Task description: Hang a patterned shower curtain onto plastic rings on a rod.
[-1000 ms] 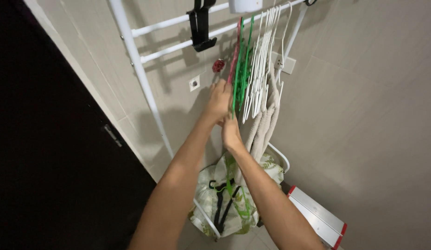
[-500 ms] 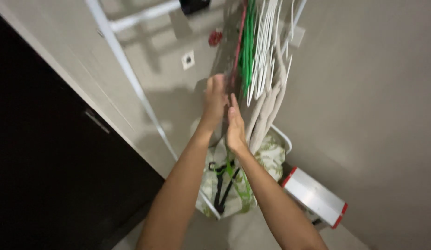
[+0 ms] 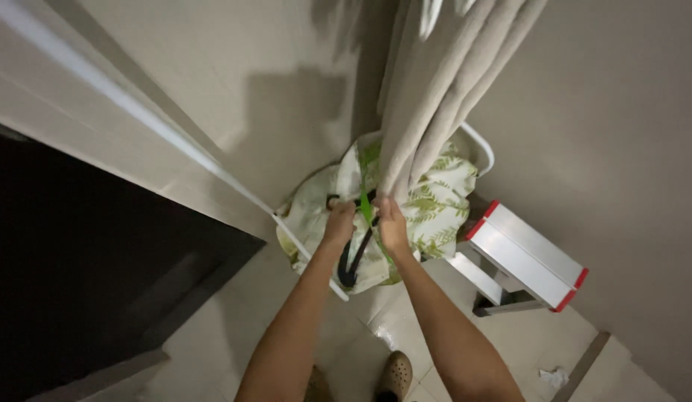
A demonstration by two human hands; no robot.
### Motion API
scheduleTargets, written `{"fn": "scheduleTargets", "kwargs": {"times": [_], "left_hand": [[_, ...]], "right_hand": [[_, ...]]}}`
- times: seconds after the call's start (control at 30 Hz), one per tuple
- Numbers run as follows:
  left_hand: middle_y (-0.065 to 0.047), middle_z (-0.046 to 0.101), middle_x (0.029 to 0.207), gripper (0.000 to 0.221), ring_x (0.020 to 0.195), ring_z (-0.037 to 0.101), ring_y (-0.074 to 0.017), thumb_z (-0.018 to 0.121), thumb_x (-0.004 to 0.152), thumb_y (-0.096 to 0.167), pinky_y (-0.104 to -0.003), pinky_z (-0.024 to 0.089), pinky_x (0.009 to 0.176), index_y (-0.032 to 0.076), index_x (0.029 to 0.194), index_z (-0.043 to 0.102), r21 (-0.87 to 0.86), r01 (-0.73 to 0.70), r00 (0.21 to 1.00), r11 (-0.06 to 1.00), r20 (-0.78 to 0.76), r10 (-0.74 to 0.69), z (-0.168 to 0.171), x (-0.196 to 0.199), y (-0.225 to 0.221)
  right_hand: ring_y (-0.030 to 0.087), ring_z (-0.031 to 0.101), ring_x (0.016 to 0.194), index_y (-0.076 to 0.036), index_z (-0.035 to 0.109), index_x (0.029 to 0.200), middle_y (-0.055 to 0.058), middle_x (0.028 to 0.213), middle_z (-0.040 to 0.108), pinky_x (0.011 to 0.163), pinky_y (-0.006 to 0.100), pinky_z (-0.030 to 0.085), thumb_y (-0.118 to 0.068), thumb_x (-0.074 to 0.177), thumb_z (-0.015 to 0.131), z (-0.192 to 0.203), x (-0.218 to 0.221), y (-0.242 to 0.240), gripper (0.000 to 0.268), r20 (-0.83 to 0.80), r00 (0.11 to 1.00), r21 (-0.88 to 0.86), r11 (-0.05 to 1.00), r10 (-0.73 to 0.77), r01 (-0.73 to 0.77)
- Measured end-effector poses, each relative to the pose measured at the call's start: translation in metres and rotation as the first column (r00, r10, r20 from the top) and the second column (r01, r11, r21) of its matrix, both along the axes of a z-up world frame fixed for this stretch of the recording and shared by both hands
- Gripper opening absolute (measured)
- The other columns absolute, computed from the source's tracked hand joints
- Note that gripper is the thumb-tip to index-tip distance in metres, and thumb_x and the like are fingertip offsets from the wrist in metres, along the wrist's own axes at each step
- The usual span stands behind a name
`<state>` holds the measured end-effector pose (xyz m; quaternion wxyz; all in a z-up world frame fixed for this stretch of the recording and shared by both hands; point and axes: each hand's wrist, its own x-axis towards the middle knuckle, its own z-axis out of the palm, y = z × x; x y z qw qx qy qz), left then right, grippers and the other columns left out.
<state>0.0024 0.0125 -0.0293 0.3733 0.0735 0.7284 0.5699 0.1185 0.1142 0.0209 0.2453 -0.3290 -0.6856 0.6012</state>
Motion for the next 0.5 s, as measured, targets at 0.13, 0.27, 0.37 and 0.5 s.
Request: {"fn": "scheduleTargets", "kwargs": {"times": [0.13, 0.27, 0.37, 0.5], "left_hand": [[-0.006, 0.057, 0.081, 0.037, 0.069, 0.058, -0.02, 0.05, 0.102, 0.039, -0.043, 0.048, 0.066, 0.007, 0.116, 0.06, -0.136, 0.001, 0.993, 0.991, 0.118, 0.015, -0.017, 0.02, -0.008], [-0.01, 0.058, 0.082, 0.035, 0.068, 0.056, -0.0237, 0.048, 0.105, 0.032, -0.043, 0.048, 0.067, 0.003, 0.118, 0.062, -0.2, 0.055, 0.993, 0.978, 0.111, -0.033, -0.058, 0.034, -0.012], [-0.007, 0.063, 0.096, 0.031, 0.082, 0.059, -0.0222, 0.049, 0.101, 0.025, -0.044, 0.048, 0.076, 0.007, 0.122, 0.064, -0.156, 0.029, 0.995, 0.987, 0.094, -0.014, -0.14, 0.038, -0.009], [-0.013, 0.064, 0.123, 0.036, 0.111, 0.058, -0.029, 0.043, 0.107, 0.027, -0.044, 0.046, 0.097, 0.005, 0.124, 0.066, -0.09, 0.046, 0.943, 0.995, -0.325, -0.073, -0.253, 0.045, 0.002]], "right_hand": [[0.035, 0.068, 0.107, -0.005, 0.065, 0.136, 0.022, 0.114, 0.073, 0.092, 0.041, 0.052, -0.03, 0.106, 0.051, -0.087, 0.01, -0.003, 0.043, 0.286, 0.955, 0.201, 0.979, -0.081, 0.023], [0.037, 0.07, 0.102, 0.002, 0.06, 0.131, 0.024, 0.121, 0.069, 0.086, 0.043, 0.054, -0.011, 0.091, 0.059, -0.158, 0.019, -0.003, 0.042, 0.262, 0.965, 0.241, 0.97, -0.022, -0.043], [0.038, 0.071, 0.097, -0.002, 0.06, 0.136, 0.026, 0.11, 0.072, 0.087, 0.044, 0.055, -0.007, 0.09, 0.058, -0.167, 0.022, -0.007, 0.046, 0.378, 0.926, 0.172, 0.983, 0.0, -0.07], [0.046, 0.066, 0.104, 0.001, 0.069, 0.124, 0.028, 0.115, 0.069, 0.089, 0.048, 0.053, -0.006, 0.089, 0.063, -0.253, 0.024, 0.005, 0.036, 0.377, 0.926, 0.363, 0.924, -0.026, -0.122]]}}
